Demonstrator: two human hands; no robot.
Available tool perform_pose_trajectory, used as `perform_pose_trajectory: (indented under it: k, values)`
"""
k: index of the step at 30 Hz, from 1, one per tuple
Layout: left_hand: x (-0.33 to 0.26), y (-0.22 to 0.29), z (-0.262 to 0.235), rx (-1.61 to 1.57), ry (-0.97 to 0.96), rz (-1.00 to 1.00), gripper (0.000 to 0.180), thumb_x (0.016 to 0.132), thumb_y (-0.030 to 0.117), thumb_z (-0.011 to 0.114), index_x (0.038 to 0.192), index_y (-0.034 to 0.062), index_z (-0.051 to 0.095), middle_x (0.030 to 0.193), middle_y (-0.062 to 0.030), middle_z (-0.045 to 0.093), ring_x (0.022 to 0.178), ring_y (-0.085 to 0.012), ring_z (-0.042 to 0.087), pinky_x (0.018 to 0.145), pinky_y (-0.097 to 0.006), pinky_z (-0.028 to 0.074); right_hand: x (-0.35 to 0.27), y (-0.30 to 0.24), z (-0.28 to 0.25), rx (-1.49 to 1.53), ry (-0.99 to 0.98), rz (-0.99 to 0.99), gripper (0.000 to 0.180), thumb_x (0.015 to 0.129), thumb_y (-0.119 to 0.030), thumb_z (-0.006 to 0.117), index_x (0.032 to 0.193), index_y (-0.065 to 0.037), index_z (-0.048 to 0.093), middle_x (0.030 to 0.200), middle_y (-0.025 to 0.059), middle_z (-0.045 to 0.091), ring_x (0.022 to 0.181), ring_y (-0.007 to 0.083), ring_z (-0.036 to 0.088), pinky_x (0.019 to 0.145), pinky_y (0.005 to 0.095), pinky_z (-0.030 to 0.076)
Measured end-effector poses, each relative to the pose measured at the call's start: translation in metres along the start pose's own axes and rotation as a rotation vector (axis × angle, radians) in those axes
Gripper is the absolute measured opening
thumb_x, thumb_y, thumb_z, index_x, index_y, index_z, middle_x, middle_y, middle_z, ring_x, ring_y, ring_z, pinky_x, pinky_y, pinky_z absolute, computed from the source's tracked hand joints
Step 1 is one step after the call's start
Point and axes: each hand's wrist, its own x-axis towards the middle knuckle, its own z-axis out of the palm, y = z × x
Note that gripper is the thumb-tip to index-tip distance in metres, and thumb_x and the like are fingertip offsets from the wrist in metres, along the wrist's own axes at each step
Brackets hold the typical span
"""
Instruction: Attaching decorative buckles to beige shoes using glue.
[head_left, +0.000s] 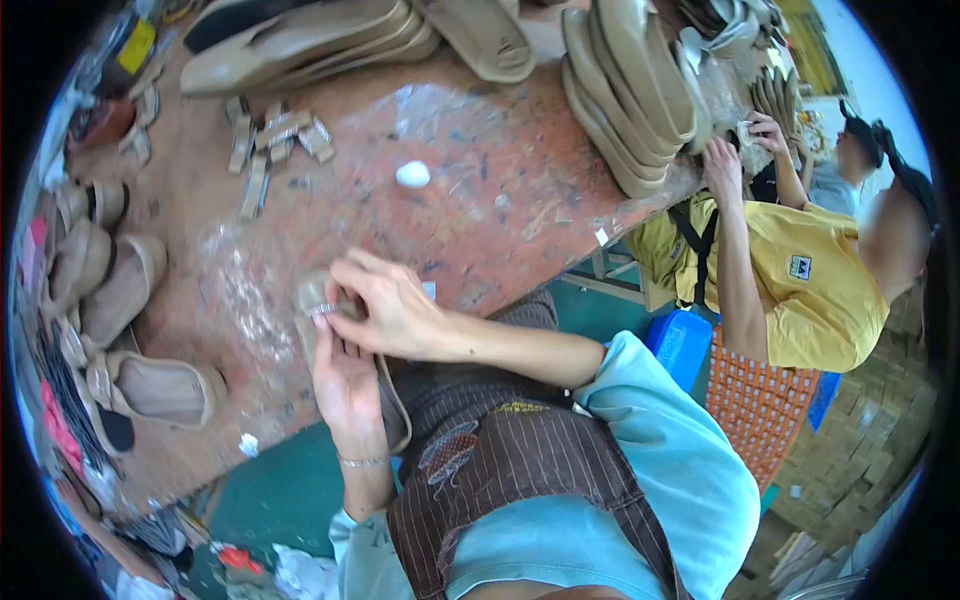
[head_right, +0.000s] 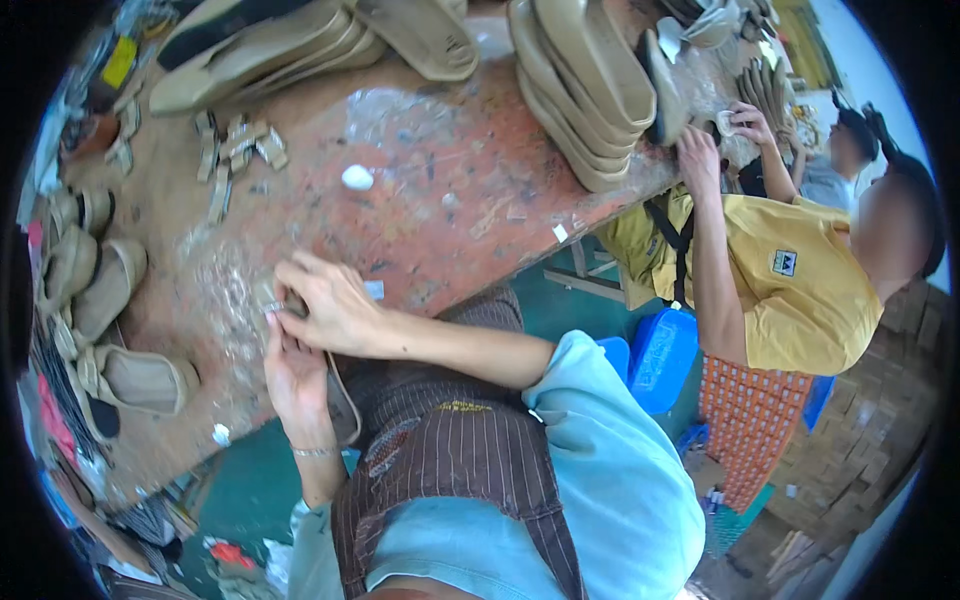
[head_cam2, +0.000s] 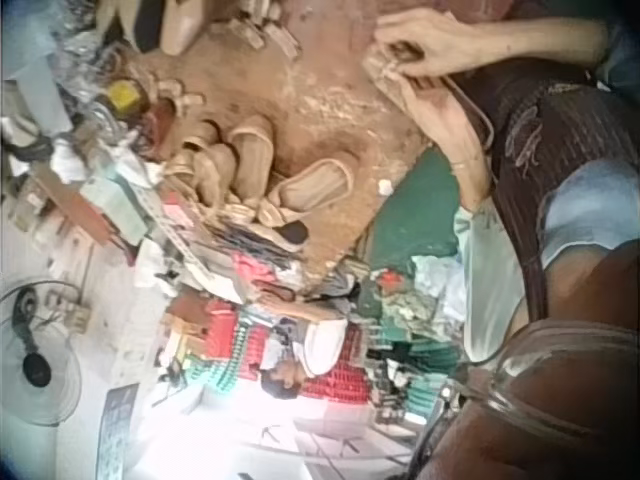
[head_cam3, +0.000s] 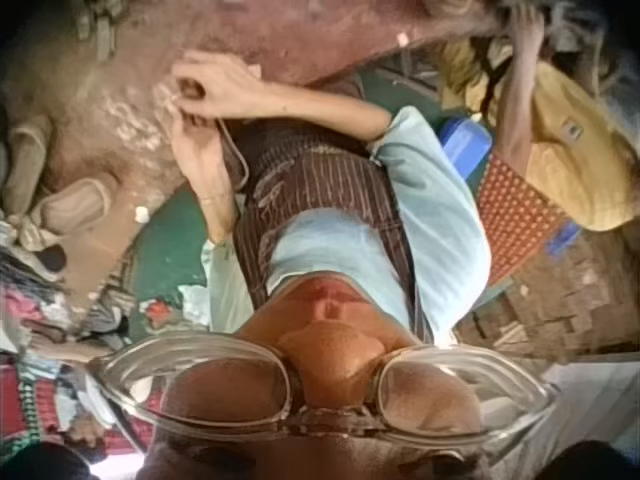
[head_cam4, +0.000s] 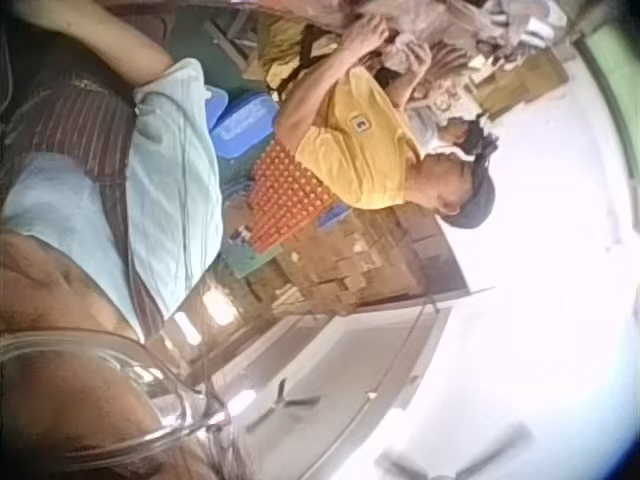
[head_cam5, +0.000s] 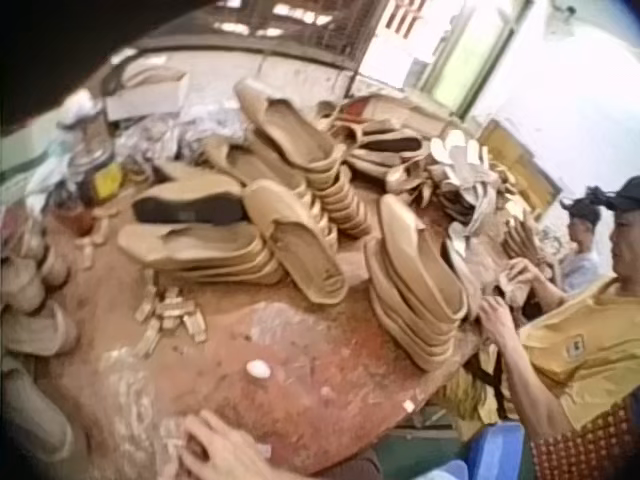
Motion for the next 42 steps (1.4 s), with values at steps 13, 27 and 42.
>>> perform_pose_trajectory:
  k: [13, 27, 42]
  values:
    - [-0.124, 0.303, -0.052, -0.017, -0.636, 0.735, 0.031, 0.102, 0.009, 0.052, 0.131, 0.0009, 0.059, 0.133, -0.0159, 0.062, 0.121, -0.0259, 0.059, 0.106, -0.042, 0.047, 0.029, 0.04, -0.164, -0.139, 0.521, -0.128, 0.023, 0.083, 0.002, 0.065, 0.106, 0.001, 0.067, 0.099, 0.0126, 0.068, 0.092, 0.0228, 0.066, 0.082, 0.0308, 0.052]
    - [0.025, 0.296, 0.04, 0.388, -0.131, 0.832, 0.035, 0.096, 0.009, 0.061, 0.128, -0.0009, 0.051, 0.118, -0.0124, 0.062, 0.114, -0.0251, 0.059, 0.105, -0.042, 0.046, 0.119, 0.063, -0.199, -0.499, 0.672, -0.315, 0.056, 0.084, -0.004, 0.069, 0.136, -0.004, 0.049, 0.127, 0.021, 0.054, 0.119, 0.0394, 0.054, 0.102, 0.0433, 0.044]
    - [0.166, 0.04, 0.251, 0.124, -0.162, -0.056, 0.085, 0.086, 0.022, 0.072, 0.151, 0.0013, 0.022, 0.155, -0.0223, 0.026, 0.145, -0.0336, 0.026, 0.121, -0.049, 0.019, 0.337, -0.017, -0.142, -0.94, -0.089, -0.331, 0.086, 0.069, -0.028, 0.081, 0.14, 0.003, 0.045, 0.137, 0.0223, 0.055, 0.127, 0.0352, 0.054, 0.107, 0.0429, 0.044]
